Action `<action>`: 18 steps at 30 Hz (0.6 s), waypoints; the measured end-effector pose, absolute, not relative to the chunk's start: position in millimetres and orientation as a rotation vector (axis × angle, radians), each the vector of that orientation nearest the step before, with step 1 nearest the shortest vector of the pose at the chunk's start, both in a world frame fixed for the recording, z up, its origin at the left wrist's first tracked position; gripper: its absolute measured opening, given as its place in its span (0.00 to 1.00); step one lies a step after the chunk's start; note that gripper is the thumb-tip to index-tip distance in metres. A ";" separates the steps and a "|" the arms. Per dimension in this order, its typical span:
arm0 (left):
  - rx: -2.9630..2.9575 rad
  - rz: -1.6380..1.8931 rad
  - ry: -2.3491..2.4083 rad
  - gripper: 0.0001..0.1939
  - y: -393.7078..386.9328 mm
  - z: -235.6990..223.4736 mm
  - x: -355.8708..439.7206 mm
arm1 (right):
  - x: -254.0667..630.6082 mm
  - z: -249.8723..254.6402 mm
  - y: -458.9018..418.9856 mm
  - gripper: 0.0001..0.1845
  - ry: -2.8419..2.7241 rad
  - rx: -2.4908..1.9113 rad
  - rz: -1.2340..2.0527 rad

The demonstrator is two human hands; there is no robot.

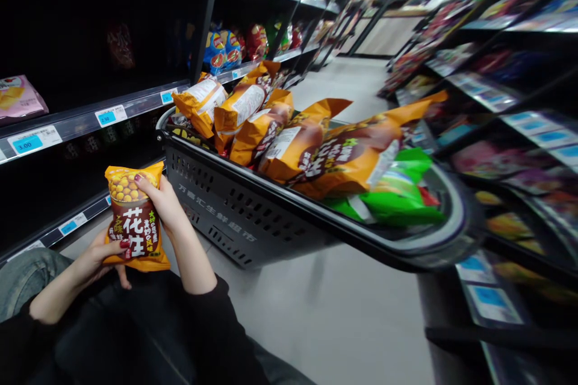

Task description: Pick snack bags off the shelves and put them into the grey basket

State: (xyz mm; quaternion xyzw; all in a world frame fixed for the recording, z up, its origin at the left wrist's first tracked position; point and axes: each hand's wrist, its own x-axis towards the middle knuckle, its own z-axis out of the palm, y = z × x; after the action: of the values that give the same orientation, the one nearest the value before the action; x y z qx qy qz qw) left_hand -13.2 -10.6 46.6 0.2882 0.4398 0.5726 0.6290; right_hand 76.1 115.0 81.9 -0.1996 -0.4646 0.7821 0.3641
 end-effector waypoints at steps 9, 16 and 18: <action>0.665 1.296 0.974 0.26 -10.9 44.7 -15.8 | 73.6 80.2 113.2 0.16 -1.093 -0.528 2.007; 0.609 1.126 0.550 0.35 -11.6 26.4 -25.8 | 70.9 75.0 107.9 0.14 -0.787 -0.478 2.191; 0.637 1.105 0.639 0.36 -11.6 19.7 -22.7 | 72.5 71.5 105.2 0.18 -0.822 -0.429 2.265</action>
State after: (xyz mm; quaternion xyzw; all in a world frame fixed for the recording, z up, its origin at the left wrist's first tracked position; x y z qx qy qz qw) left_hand -22.7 -11.6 19.7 0.2921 0.2930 0.5068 0.7563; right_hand 72.5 105.2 71.5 -0.1649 -0.3158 0.8702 0.3403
